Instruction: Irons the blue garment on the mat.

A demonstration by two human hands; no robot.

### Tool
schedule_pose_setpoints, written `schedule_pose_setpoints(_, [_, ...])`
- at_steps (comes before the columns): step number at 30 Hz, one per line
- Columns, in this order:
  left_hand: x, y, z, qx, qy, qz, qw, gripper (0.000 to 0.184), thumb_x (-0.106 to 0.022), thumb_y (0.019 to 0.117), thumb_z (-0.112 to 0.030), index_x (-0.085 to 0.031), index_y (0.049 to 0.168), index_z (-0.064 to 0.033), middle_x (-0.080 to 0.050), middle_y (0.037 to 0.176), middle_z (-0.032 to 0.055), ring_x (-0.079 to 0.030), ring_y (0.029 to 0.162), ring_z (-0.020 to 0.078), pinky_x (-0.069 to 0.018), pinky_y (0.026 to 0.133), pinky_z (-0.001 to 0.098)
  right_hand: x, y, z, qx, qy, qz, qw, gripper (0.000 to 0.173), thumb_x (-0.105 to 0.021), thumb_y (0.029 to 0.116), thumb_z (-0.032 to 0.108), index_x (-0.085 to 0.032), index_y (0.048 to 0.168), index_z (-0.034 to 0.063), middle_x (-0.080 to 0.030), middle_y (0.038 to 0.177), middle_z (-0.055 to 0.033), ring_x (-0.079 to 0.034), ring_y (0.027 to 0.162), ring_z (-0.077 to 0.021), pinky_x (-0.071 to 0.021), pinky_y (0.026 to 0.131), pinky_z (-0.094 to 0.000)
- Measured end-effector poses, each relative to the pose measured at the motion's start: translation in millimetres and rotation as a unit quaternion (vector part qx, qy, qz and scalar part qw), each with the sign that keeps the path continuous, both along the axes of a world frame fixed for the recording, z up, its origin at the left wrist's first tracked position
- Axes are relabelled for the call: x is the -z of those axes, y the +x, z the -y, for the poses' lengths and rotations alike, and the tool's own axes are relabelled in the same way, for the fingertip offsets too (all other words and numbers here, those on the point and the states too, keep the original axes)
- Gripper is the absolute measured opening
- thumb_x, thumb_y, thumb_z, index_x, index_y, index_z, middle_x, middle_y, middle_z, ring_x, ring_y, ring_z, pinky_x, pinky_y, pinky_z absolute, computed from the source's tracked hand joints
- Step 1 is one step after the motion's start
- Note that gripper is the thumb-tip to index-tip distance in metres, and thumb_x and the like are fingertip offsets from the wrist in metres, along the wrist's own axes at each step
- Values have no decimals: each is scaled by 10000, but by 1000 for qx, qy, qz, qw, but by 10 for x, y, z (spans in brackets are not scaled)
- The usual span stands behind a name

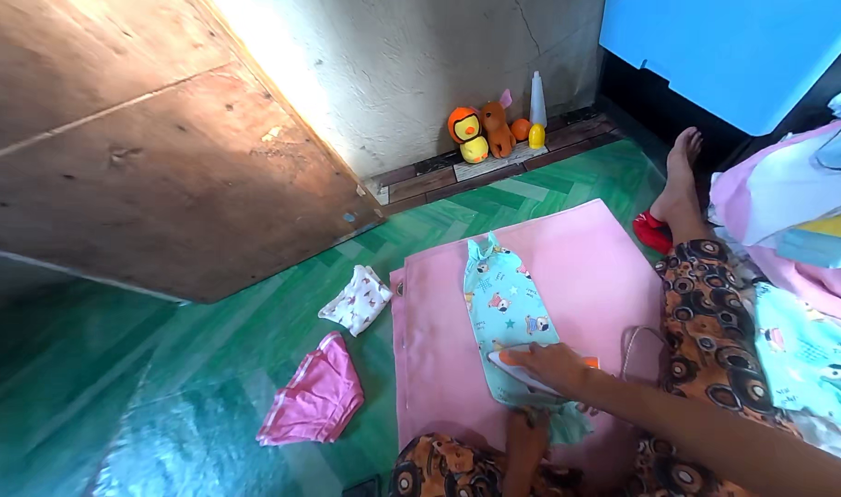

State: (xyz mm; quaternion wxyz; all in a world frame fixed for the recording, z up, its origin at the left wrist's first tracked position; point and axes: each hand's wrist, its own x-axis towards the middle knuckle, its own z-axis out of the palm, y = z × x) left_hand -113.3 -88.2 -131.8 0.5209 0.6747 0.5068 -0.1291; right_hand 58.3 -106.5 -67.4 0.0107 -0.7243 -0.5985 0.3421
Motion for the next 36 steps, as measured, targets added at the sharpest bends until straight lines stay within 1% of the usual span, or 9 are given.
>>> schedule_pose_setpoints(3, [-10,2,-1,7,2,1,1000,430,-565,1062,-353,-677,1042,61,-694,853,158,-692,717,232,-589,745,422,-23,66,-17,33,-1,19,999,477,-437,1115,250,-400,1589,285,-589,1348,-305,-649,1099,-512,-522,890,-639])
schedule_pose_setpoints(9, [32,0,-7,0,-2,-4,1000,431,-578,1056,-354,-676,1014,64,-692,831,153,-690,696,223,-592,728,410,-35,214,-107,96,-3,36,995,490,-421,1122,279,-369,1609,292,-587,1358,-296,-643,1135,-495,-518,923,-624])
schedule_pose_setpoints(13, [41,-4,-8,1,3,-2,1000,426,-578,1056,-347,-675,989,62,-684,802,140,-682,673,209,-589,709,398,-46,329,-184,147,3,43,988,494,-419,1121,301,-362,1612,302,-601,1343,-286,-649,1127,-485,-520,922,-613])
schedule_pose_setpoints(16, [17,2,-2,1,3,-8,1000,424,-580,1054,-346,-678,997,62,-682,808,142,-679,688,215,-585,723,406,-45,401,-261,177,0,51,983,502,-417,1120,301,-349,1618,304,-608,1336,-280,-654,1123,-474,-525,925,-599])
schedule_pose_setpoints(18, [25,9,-2,0,5,-11,1000,423,-581,1053,-352,-678,1000,57,-681,799,133,-677,668,201,-587,702,389,-39,448,-303,191,6,55,980,502,-425,1118,300,-355,1615,298,-615,1323,-278,-660,1110,-473,-528,918,-591])
schedule_pose_setpoints(22, [53,1,2,-5,8,-11,1000,428,-589,1048,-356,-686,1016,60,-686,818,151,-683,676,214,-591,706,396,-29,549,-391,199,9,62,978,495,-425,1118,306,-363,1609,286,-616,1322,-277,-661,1119,-468,-531,914,-592])
schedule_pose_setpoints(26, [21,5,-1,-2,6,-16,1000,434,-586,1049,-359,-693,1010,60,-691,846,173,-690,733,249,-581,751,438,-73,670,-474,198,4,65,978,507,-425,1117,297,-348,1617,289,-614,1337,-274,-653,1141,-471,-525,920,-602])
schedule_pose_setpoints(31, [-39,10,14,-4,-3,-14,1000,426,-573,1057,-342,-685,1000,65,-674,807,154,-667,696,227,-572,723,414,-83,854,-578,191,11,57,980,508,-437,1114,305,-355,1614,274,-609,1349,-279,-635,1176,-479,-508,947,-619])
schedule_pose_setpoints(36, [-61,37,10,-3,-12,-34,999,431,-563,1062,-351,-679,1014,61,-669,800,143,-659,678,210,-567,717,397,-76,991,-678,188,17,65,980,507,-429,1115,308,-352,1615,279,-618,1346,-264,-634,1190,-466,-505,956,-610])
